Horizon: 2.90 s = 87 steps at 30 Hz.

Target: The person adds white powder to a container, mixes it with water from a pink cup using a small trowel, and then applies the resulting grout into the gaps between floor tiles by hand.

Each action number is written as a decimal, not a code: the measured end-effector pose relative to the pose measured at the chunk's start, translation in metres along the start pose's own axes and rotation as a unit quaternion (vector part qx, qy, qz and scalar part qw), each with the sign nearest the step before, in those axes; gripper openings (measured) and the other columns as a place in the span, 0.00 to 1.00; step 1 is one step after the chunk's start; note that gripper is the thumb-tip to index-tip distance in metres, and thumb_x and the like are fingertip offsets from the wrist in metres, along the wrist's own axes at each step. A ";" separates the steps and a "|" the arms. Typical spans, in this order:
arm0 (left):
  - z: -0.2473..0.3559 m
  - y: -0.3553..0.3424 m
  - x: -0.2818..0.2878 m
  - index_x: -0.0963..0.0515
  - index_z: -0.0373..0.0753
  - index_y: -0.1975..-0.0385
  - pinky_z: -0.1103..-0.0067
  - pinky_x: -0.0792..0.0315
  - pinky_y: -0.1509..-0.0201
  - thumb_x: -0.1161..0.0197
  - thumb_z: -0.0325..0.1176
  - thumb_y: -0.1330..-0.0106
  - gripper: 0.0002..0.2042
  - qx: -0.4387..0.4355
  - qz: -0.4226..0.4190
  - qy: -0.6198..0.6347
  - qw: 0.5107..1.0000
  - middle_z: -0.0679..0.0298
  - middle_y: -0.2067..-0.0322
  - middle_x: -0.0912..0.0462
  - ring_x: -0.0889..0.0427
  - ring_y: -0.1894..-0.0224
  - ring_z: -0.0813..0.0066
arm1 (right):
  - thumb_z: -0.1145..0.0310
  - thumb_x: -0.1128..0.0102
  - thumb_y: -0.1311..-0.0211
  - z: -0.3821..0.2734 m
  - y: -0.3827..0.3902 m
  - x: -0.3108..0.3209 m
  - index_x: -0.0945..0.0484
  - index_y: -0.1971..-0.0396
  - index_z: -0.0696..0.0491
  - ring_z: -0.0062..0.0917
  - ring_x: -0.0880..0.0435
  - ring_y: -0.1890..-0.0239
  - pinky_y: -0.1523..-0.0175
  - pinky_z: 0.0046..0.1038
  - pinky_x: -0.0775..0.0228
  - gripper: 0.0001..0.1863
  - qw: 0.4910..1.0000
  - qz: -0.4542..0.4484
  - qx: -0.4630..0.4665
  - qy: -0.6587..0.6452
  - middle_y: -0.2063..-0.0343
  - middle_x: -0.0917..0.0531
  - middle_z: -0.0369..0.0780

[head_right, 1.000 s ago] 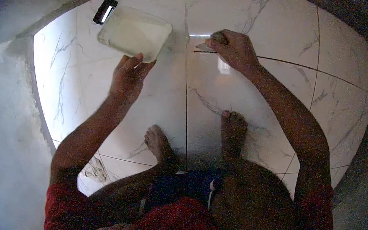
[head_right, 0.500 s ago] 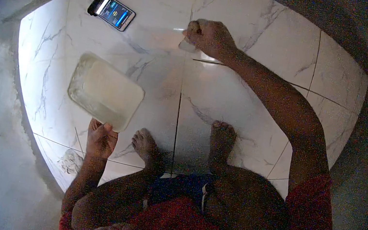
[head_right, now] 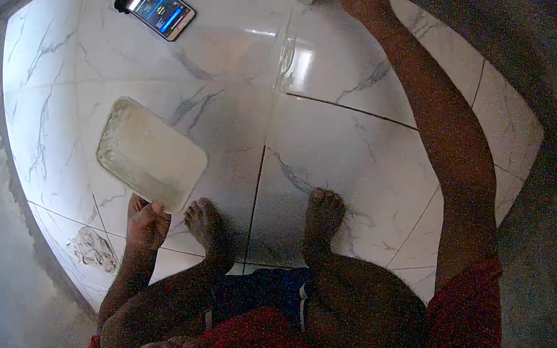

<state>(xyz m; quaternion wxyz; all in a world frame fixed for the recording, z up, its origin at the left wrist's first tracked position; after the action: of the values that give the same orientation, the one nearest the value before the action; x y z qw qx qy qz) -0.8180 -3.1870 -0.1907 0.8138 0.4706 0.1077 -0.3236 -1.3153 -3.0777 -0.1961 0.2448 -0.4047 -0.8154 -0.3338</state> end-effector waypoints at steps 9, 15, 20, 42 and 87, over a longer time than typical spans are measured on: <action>0.004 -0.002 0.008 0.37 0.29 0.40 0.72 0.24 0.42 0.30 0.28 0.43 0.31 -0.007 0.024 -0.001 1.000 0.55 0.48 0.23 0.21 0.46 0.64 | 0.56 0.35 0.36 0.005 0.105 -0.045 0.22 0.67 0.57 0.18 0.24 0.70 0.61 0.27 0.28 0.17 0.964 -0.195 0.152 0.103 0.75 0.20 0.35; 0.005 0.001 0.014 0.35 0.29 0.42 0.74 0.22 0.45 0.30 0.26 0.44 0.30 -0.020 0.023 0.007 0.999 0.55 0.49 0.22 0.20 0.48 0.65 | 0.60 0.38 0.34 0.006 0.067 -0.062 0.26 0.73 0.56 0.17 0.26 0.70 0.60 0.26 0.30 0.15 0.949 -0.221 0.190 0.118 0.76 0.22 0.34; 0.005 0.000 0.004 0.39 0.28 0.38 0.66 0.28 0.38 0.28 0.27 0.44 0.35 -0.021 -0.005 0.012 1.000 0.55 0.45 0.25 0.22 0.44 0.62 | 0.60 0.41 0.33 -0.023 0.003 -0.038 0.22 0.69 0.55 0.21 0.22 0.70 0.59 0.29 0.28 0.12 0.944 -0.142 0.272 0.123 0.74 0.20 0.38; 0.007 -0.003 -0.004 0.35 0.28 0.42 0.70 0.27 0.39 0.27 0.29 0.44 0.32 -0.029 -0.013 0.013 0.999 0.54 0.47 0.23 0.21 0.46 0.63 | 0.64 0.36 0.38 0.023 0.043 -0.014 0.20 0.49 0.49 0.34 0.14 0.59 0.53 0.31 0.21 0.17 0.915 0.043 0.376 0.142 0.59 0.15 0.43; 0.005 0.001 -0.017 0.36 0.26 0.41 0.67 0.28 0.38 0.29 0.27 0.44 0.32 -0.030 -0.011 0.011 0.999 0.52 0.47 0.23 0.21 0.45 0.60 | 0.56 0.36 0.38 0.054 -0.016 0.016 0.23 0.43 0.44 0.33 0.16 0.55 0.49 0.33 0.25 0.23 0.955 -0.026 0.252 0.154 0.54 0.16 0.42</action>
<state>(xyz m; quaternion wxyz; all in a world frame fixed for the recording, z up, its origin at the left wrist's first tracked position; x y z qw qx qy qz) -0.8314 -3.1836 -0.1792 0.8228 0.4479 0.1312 -0.3242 -1.3441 -3.0369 -0.2262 0.4522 -0.2522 -0.8358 -0.1823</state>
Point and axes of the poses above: each hand's wrist, its own y-axis away from the middle knuckle, its own x-axis out of the back of the hand, z = x × y, the point moved 8 cm from there along -y, towards the middle knuckle
